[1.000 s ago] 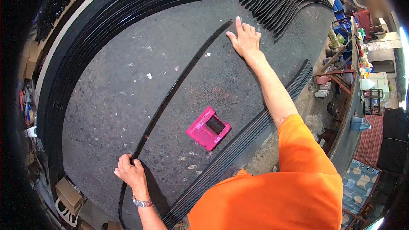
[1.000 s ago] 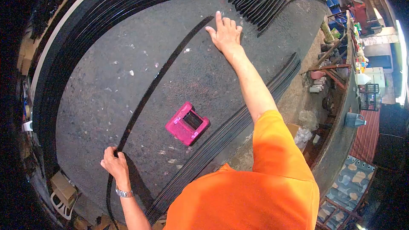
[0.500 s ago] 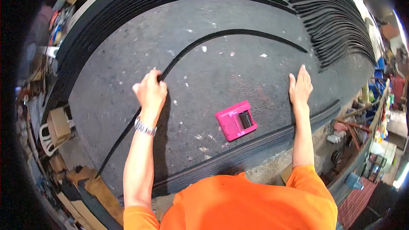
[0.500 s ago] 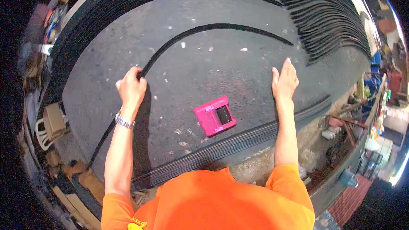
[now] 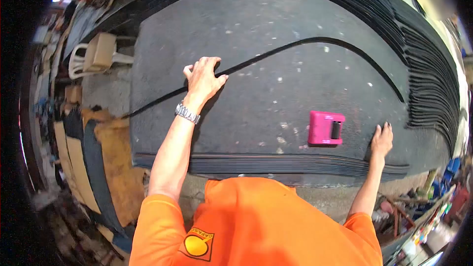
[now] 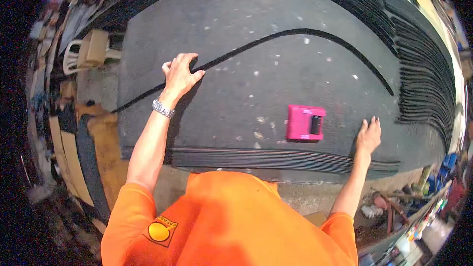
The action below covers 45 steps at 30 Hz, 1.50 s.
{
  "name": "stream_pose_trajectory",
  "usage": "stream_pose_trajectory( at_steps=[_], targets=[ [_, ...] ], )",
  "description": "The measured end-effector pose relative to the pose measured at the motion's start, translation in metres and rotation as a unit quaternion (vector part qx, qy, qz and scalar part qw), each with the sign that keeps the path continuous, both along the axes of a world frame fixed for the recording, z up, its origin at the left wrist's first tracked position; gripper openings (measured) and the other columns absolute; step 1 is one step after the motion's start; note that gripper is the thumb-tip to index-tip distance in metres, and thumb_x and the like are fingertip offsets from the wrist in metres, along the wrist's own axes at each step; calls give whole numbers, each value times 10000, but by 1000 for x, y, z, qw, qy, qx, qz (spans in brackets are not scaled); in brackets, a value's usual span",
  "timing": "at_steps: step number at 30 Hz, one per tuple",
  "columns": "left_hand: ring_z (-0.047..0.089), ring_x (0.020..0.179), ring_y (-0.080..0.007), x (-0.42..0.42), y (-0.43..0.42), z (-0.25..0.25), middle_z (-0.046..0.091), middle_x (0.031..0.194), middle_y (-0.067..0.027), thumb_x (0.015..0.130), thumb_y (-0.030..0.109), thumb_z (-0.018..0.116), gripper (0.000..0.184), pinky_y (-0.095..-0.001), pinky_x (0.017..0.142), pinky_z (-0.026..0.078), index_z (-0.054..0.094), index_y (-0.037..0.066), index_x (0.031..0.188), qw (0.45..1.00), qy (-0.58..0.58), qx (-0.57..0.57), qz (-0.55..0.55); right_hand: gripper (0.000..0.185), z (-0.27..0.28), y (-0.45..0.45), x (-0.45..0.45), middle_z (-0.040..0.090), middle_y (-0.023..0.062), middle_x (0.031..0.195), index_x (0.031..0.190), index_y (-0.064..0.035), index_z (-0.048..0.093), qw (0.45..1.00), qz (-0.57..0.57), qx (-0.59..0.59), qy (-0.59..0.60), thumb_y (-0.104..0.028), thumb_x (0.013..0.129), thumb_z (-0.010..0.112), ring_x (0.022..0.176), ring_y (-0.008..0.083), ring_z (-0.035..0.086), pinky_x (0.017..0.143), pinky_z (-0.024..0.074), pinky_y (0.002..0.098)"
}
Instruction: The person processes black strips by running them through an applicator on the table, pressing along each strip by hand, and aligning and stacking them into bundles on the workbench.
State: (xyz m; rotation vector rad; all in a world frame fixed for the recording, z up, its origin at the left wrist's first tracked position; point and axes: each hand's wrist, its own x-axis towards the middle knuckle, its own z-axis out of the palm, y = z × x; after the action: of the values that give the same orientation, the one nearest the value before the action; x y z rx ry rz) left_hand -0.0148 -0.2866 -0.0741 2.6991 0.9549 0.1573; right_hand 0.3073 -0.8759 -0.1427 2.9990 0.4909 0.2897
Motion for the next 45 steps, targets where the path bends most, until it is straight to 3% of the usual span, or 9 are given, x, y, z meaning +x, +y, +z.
stream_pose_trajectory(
  at_steps=[2, 6, 9, 13, 14, 19, 29, 34, 45],
  targets=[
    [547, 1295, -269, -40, 17, 4, 623, 1321, -85, 772, 387, 828, 629, -528, 1111, 275, 637, 146, 1321, 999, 12, 22, 26, 396, 15, -6, -2, 612, 160, 1407, 1252, -98, 688, 999, -5, -38, 20, -383, 978, 650, 1311, 341, 569, 1019, 499, 488],
    [519, 1335, -273, -118, 60, 8, 595, 1367, -57, 731, 414, 862, 702, -611, 1152, 252, 617, 196, 1352, 993, 60, 69, 73, 441, 68, 40, -32, 602, 161, 1404, 1355, -150, 635, 998, 40, 5, -51, -309, 947, 694, 1296, 363, 571, 995, 504, 521],
    [523, 1334, -272, -163, 83, 14, 589, 1380, -61, 751, 353, 830, 656, -603, 1174, 228, 609, 196, 1349, 991, 100, 40, 79, 499, 99, 97, -69, 623, 171, 1365, 1406, -150, 604, 989, 111, 71, -68, -256, 931, 710, 1290, 370, 573, 1005, 496, 519],
    [637, 1144, -288, -197, 100, 13, 697, 1160, -92, 785, 282, 787, 410, -512, 1022, 340, 693, 134, 1156, 991, 111, -32, 62, 563, 119, 190, -142, 652, 183, 1307, 1421, -116, 590, 959, 232, 161, -15, -198, 885, 746, 1269, 373, 585, 1016, 483, 506],
    [674, 1017, -303, -201, 98, 15, 729, 1021, -101, 822, 240, 748, 273, -477, 922, 363, 706, 106, 1056, 996, 71, -19, 43, 577, 115, 209, -162, 649, 182, 1304, 1422, -109, 587, 956, 245, 160, -4, -195, 876, 754, 1256, 369, 590, 1006, 485, 503],
    [684, 934, -314, -219, 79, 6, 737, 973, -124, 851, 184, 727, 200, -465, 874, 380, 701, 79, 1021, 999, -17, 48, 7, 632, 75, 293, -246, 625, 165, 1305, 1456, -106, 549, 933, 303, 178, 80, -243, 876, 760, 1218, 361, 587, 971, 481, 484],
    [629, 1081, -290, -292, 63, 22, 679, 1089, -111, 833, 220, 761, 354, -452, 937, 365, 650, 83, 1140, 998, 21, -36, 40, 649, 38, 378, -297, 573, 116, 1358, 1476, -122, 533, 953, 264, 117, 86, -370, 909, 728, 1257, 323, 523, 988, 412, 512],
    [657, 955, -260, -322, 69, 17, 698, 971, -75, 844, 132, 723, 185, -412, 911, 358, 675, 85, 1016, 997, -8, -47, 64, 708, 30, 430, -278, 569, 123, 1351, 1523, -112, 481, 954, 270, 121, 49, -412, 923, 709, 1238, 316, 524, 974, 405, 495],
    [644, 994, -238, -322, 85, 21, 675, 1032, -61, 862, 111, 729, 222, -403, 945, 349, 655, 86, 1069, 996, 9, -58, 73, 720, 55, 486, -300, 530, 127, 1323, 1535, -134, 449, 921, 368, 92, 85, -436, 929, 693, 1212, 303, 507, 1002, 369, 493]
  ],
)
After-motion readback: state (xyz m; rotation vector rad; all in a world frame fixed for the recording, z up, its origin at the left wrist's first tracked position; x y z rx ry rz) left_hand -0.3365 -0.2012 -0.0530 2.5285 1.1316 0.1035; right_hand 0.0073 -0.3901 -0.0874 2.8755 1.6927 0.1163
